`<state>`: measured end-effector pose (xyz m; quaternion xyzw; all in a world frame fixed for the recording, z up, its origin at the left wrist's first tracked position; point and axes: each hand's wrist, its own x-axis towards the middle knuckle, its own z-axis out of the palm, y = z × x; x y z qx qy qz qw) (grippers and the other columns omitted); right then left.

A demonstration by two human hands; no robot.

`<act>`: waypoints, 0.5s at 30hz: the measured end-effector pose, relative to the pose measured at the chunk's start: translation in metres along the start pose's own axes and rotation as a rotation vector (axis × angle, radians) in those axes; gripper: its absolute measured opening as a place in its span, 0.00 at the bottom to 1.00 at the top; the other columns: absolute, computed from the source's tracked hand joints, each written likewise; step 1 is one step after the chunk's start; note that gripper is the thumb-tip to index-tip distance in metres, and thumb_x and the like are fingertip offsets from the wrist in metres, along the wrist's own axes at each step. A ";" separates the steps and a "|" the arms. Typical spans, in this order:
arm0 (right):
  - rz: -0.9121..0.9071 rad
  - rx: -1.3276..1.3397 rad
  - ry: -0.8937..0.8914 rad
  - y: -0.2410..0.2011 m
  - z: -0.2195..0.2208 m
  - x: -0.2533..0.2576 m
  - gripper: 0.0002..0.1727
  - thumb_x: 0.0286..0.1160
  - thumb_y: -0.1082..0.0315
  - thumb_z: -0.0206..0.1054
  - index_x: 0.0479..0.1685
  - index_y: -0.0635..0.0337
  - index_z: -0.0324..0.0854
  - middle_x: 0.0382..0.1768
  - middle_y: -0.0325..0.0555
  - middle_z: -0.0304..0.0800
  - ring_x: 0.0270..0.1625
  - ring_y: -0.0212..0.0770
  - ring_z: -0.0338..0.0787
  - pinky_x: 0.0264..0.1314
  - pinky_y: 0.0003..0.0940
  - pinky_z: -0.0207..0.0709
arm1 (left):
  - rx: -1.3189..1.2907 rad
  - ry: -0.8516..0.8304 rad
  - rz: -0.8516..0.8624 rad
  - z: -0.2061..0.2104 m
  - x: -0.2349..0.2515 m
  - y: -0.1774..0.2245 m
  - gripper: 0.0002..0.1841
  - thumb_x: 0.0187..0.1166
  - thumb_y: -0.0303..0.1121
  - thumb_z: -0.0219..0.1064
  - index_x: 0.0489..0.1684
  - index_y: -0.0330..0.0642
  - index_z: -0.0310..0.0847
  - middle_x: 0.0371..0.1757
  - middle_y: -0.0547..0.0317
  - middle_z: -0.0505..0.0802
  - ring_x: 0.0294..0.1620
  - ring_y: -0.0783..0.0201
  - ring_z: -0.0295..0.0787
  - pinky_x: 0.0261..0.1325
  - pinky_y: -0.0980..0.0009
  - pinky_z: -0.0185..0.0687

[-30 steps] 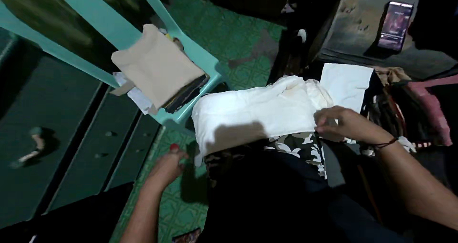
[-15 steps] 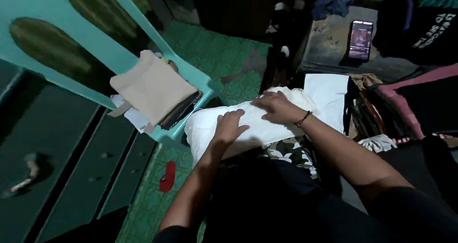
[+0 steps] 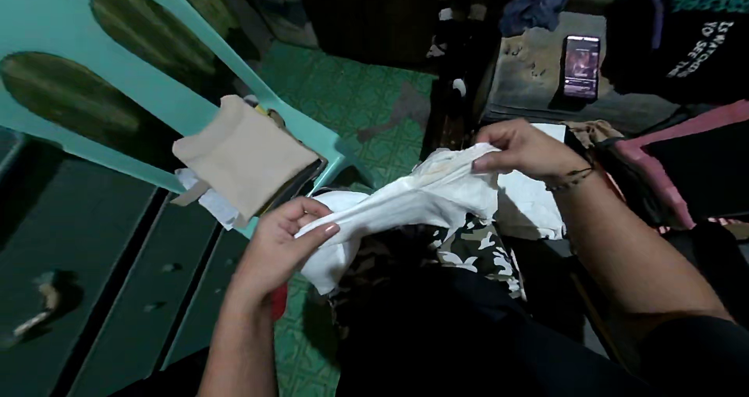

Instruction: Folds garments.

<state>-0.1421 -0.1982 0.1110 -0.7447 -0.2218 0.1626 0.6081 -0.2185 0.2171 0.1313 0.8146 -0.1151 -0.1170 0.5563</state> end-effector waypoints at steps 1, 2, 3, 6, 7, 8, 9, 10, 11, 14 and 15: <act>-0.064 0.040 0.006 -0.004 0.001 -0.001 0.03 0.70 0.67 0.75 0.36 0.51 0.86 0.33 0.28 0.91 0.31 0.20 0.86 0.33 0.18 0.82 | -0.022 0.010 0.020 -0.004 -0.002 0.005 0.08 0.72 0.32 0.74 0.45 0.55 0.84 0.21 0.76 0.88 0.18 0.83 0.80 0.22 0.85 0.77; -0.125 0.072 0.004 -0.008 0.002 -0.001 0.04 0.72 0.64 0.75 0.39 0.49 0.86 0.40 0.28 0.90 0.39 0.22 0.87 0.40 0.20 0.84 | -0.030 0.017 0.042 -0.007 -0.003 0.010 0.08 0.73 0.34 0.74 0.44 0.57 0.84 0.21 0.78 0.87 0.17 0.83 0.78 0.21 0.86 0.76; -0.175 0.099 0.006 -0.010 0.005 -0.001 0.06 0.73 0.61 0.76 0.42 0.47 0.87 0.47 0.29 0.90 0.44 0.23 0.88 0.45 0.21 0.86 | -0.032 0.020 0.060 -0.009 -0.004 0.015 0.07 0.73 0.35 0.74 0.44 0.58 0.84 0.21 0.78 0.88 0.17 0.84 0.79 0.21 0.87 0.76; -0.245 0.130 0.035 -0.022 0.012 -0.004 0.10 0.72 0.57 0.77 0.46 0.46 0.85 0.55 0.32 0.91 0.49 0.26 0.90 0.48 0.23 0.87 | -0.059 0.030 0.105 -0.014 -0.008 0.027 0.08 0.73 0.37 0.75 0.45 0.59 0.85 0.24 0.76 0.91 0.20 0.82 0.84 0.25 0.86 0.82; -0.276 0.148 0.035 -0.026 0.014 -0.006 0.10 0.72 0.59 0.77 0.46 0.47 0.84 0.55 0.34 0.92 0.50 0.28 0.91 0.49 0.24 0.87 | -0.073 0.027 0.126 -0.016 -0.010 0.030 0.08 0.74 0.38 0.75 0.46 0.58 0.85 0.27 0.76 0.93 0.22 0.81 0.87 0.27 0.85 0.85; -0.320 0.161 0.028 -0.031 0.015 -0.008 0.09 0.72 0.62 0.76 0.47 0.47 0.84 0.56 0.36 0.92 0.52 0.30 0.91 0.51 0.26 0.88 | -0.073 0.025 0.148 -0.018 -0.013 0.034 0.08 0.74 0.40 0.76 0.47 0.59 0.85 0.28 0.76 0.93 0.23 0.81 0.88 0.28 0.85 0.86; -0.363 0.160 0.027 -0.038 0.017 -0.011 0.09 0.72 0.63 0.76 0.47 0.46 0.84 0.55 0.36 0.92 0.52 0.31 0.92 0.52 0.27 0.88 | -0.055 0.025 0.171 -0.020 -0.018 0.039 0.09 0.74 0.43 0.76 0.47 0.60 0.85 0.29 0.77 0.93 0.24 0.81 0.88 0.28 0.85 0.86; -0.412 0.141 0.031 -0.048 0.020 -0.016 0.08 0.72 0.63 0.76 0.46 0.44 0.84 0.54 0.35 0.93 0.52 0.31 0.92 0.52 0.26 0.88 | -0.027 0.033 0.200 -0.023 -0.023 0.046 0.09 0.74 0.45 0.76 0.47 0.62 0.86 0.30 0.79 0.93 0.24 0.82 0.88 0.28 0.85 0.86; -0.463 0.114 0.038 -0.061 0.022 -0.023 0.08 0.73 0.62 0.75 0.46 0.41 0.84 0.53 0.32 0.93 0.51 0.29 0.91 0.51 0.25 0.87 | -0.002 0.050 0.232 -0.026 -0.030 0.052 0.09 0.73 0.46 0.77 0.46 0.64 0.86 0.31 0.81 0.93 0.26 0.83 0.88 0.29 0.86 0.86; -0.455 0.183 0.228 -0.101 0.037 -0.065 0.09 0.79 0.69 0.67 0.30 0.46 0.82 0.28 0.27 0.88 0.28 0.22 0.85 0.29 0.16 0.80 | -0.108 0.089 0.388 -0.046 -0.070 0.048 0.05 0.73 0.38 0.78 0.42 0.56 0.91 0.37 0.76 0.94 0.36 0.79 0.91 0.41 0.81 0.89; -0.269 0.325 0.446 -0.110 0.046 -0.086 0.17 0.82 0.70 0.57 0.20 0.47 0.75 0.09 0.25 0.74 0.10 0.14 0.71 0.10 0.10 0.65 | -0.177 0.019 0.446 -0.063 -0.091 0.031 0.05 0.78 0.34 0.72 0.46 0.50 0.90 0.41 0.72 0.94 0.42 0.77 0.90 0.48 0.79 0.86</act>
